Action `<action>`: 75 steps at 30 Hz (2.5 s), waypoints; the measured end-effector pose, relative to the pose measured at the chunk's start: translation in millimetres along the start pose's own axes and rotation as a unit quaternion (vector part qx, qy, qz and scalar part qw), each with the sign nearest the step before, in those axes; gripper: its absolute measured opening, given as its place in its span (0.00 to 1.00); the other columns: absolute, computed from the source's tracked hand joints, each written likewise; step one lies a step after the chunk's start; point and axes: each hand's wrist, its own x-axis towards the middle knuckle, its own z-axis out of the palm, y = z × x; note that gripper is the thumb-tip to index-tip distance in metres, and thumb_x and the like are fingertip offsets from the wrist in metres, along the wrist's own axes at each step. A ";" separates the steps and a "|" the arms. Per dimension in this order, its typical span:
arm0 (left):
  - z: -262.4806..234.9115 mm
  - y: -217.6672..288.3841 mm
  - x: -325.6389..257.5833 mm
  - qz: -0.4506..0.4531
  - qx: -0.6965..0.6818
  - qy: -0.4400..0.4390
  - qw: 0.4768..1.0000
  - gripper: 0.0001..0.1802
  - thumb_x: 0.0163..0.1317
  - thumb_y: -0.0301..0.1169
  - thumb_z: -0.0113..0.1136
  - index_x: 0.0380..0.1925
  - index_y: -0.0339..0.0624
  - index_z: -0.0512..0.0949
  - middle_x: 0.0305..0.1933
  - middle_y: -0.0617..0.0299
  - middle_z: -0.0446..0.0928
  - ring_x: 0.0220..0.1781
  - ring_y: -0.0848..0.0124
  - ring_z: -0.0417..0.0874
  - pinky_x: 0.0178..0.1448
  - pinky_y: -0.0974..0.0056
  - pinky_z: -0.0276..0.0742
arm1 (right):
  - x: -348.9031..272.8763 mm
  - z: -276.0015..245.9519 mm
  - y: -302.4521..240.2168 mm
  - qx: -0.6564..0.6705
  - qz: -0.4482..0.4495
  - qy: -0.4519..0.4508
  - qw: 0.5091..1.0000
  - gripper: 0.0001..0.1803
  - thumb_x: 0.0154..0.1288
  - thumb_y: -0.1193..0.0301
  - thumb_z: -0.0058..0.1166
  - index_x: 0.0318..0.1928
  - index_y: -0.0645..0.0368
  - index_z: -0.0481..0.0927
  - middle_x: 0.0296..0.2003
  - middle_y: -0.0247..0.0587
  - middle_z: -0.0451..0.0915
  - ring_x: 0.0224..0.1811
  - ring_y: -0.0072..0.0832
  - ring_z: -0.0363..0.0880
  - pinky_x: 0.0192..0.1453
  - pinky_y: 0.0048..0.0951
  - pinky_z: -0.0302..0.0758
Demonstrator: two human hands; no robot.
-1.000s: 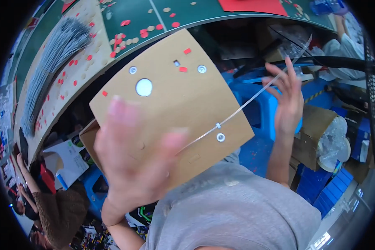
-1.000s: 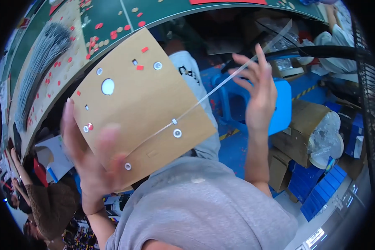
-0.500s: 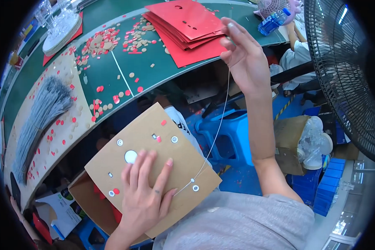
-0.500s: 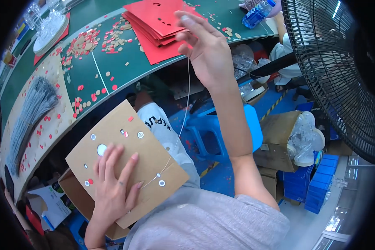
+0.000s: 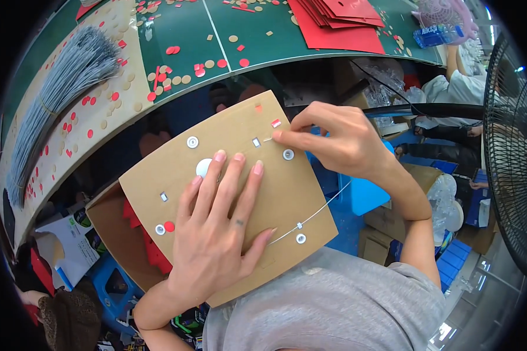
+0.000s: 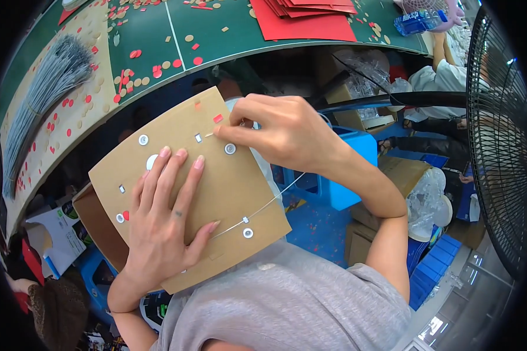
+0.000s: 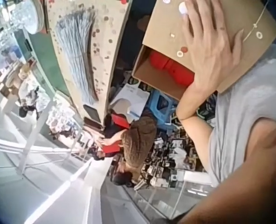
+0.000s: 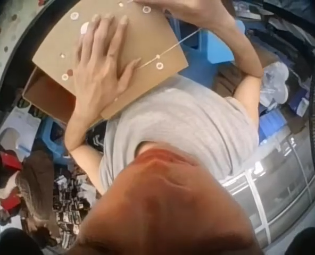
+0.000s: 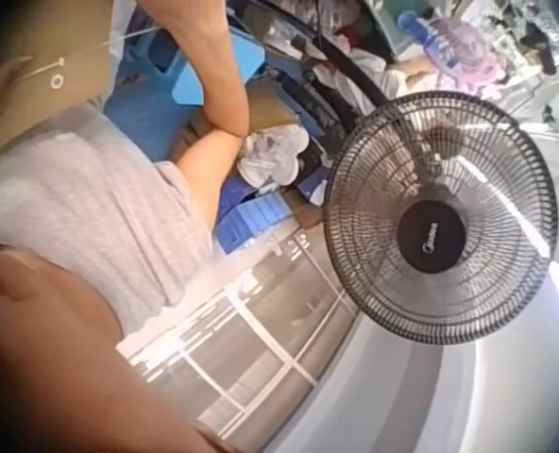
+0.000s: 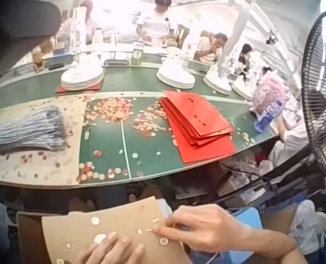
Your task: Assembling electronic components and wires onto a cardboard template for a lighting fixture.
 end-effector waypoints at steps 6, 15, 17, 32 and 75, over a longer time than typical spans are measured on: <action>-1.7 -0.7 -2.9 -0.010 -0.003 -0.008 1.000 0.49 0.53 0.46 0.70 0.75 0.45 0.65 0.78 0.47 0.60 0.80 0.48 0.59 0.76 0.46 0.55 | -2.3 5.2 0.4 0.086 -0.003 0.036 0.996 0.22 0.48 0.83 0.64 0.46 0.56 0.89 0.32 0.37 0.82 0.29 0.27 0.81 0.24 0.24 0.74; -3.0 -4.3 1.8 0.004 0.041 0.003 0.999 0.52 0.51 0.55 0.70 0.73 0.39 0.67 0.76 0.53 0.65 0.74 0.60 0.67 0.66 0.54 0.61 | -0.4 2.8 -2.7 0.039 -0.009 -0.020 0.999 0.25 0.45 0.80 0.64 0.49 0.55 0.90 0.31 0.35 0.79 0.27 0.26 0.78 0.24 0.25 0.74; -2.6 -5.1 2.0 0.005 0.045 0.003 0.999 0.53 0.50 0.56 0.70 0.73 0.39 0.67 0.76 0.53 0.65 0.73 0.61 0.67 0.66 0.54 0.60 | -0.1 -0.4 -0.5 0.033 -0.009 -0.029 0.999 0.25 0.45 0.79 0.63 0.49 0.55 0.90 0.30 0.34 0.77 0.26 0.26 0.76 0.24 0.26 0.74; -3.6 -5.0 2.8 -0.004 0.034 -0.027 0.999 0.54 0.52 0.59 0.68 0.75 0.39 0.65 0.77 0.53 0.64 0.75 0.59 0.64 0.69 0.51 0.57 | 14.5 -11.3 -2.0 -0.077 -0.119 -0.123 0.982 0.25 0.52 0.74 0.64 0.53 0.66 0.86 0.27 0.30 0.70 0.27 0.23 0.71 0.30 0.24 0.70; 12.6 -27.2 51.1 0.110 0.037 0.225 0.967 0.11 0.52 0.27 0.61 0.35 0.32 0.79 0.40 0.54 0.75 0.44 0.60 0.79 0.50 0.59 0.80 | -13.5 20.9 -61.7 0.020 0.031 0.025 0.999 0.27 0.40 0.87 0.58 0.47 0.63 0.89 0.41 0.44 0.85 0.44 0.43 0.86 0.47 0.37 0.85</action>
